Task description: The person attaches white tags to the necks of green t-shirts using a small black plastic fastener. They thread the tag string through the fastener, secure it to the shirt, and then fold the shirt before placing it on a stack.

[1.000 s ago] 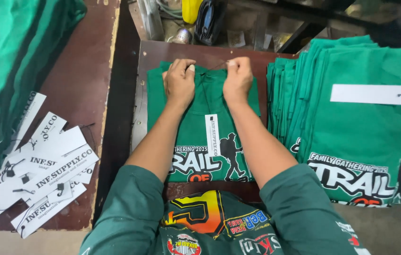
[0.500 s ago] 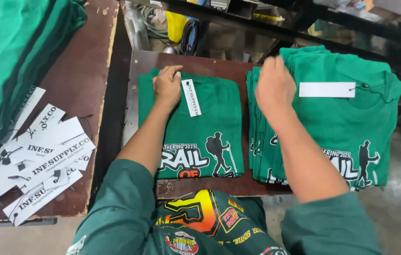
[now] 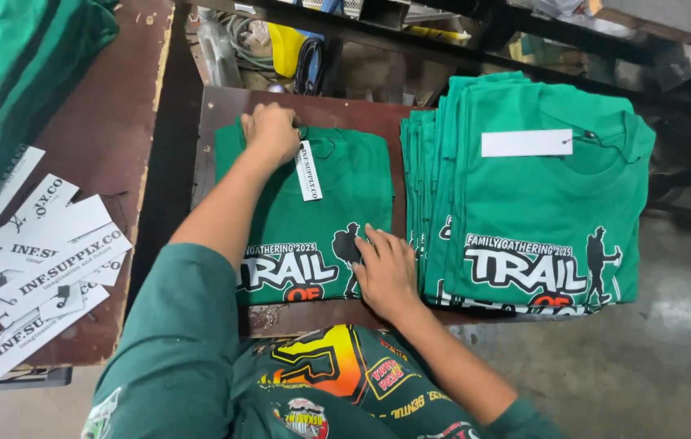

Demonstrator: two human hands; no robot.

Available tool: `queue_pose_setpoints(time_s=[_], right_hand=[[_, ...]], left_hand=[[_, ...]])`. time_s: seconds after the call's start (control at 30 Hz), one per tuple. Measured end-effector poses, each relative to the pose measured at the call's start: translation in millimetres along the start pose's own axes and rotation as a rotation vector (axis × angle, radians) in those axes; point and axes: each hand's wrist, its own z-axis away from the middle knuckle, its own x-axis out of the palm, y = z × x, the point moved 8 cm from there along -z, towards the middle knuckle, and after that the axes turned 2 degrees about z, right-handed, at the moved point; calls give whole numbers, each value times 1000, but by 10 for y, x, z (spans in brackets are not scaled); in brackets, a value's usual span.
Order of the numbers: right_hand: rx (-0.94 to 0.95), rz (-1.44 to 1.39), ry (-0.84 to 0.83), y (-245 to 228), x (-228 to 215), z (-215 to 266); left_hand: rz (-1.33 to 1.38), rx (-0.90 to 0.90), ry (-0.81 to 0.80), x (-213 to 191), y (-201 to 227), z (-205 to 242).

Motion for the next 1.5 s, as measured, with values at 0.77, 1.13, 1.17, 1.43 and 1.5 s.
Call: queue_pose_setpoints(time_s=[0.77,1.13,1.17,1.43,1.5], right_hand=[[-27,72,-29,-61,-81,-192],[35,56,-299,-86,-119,-333],[34,53,-298,-32,-81,-340],[135,57,-7,59,-196,-1242],[151,2,1,53,18,-1456]], left_hand=[[19,-9,-407,-79,298,-242],[46,48,481,-660,237,198],[43,48,481,-692,335,444],[158,142,101,-475,849,2065],[140,150,101,-422,827,2076]])
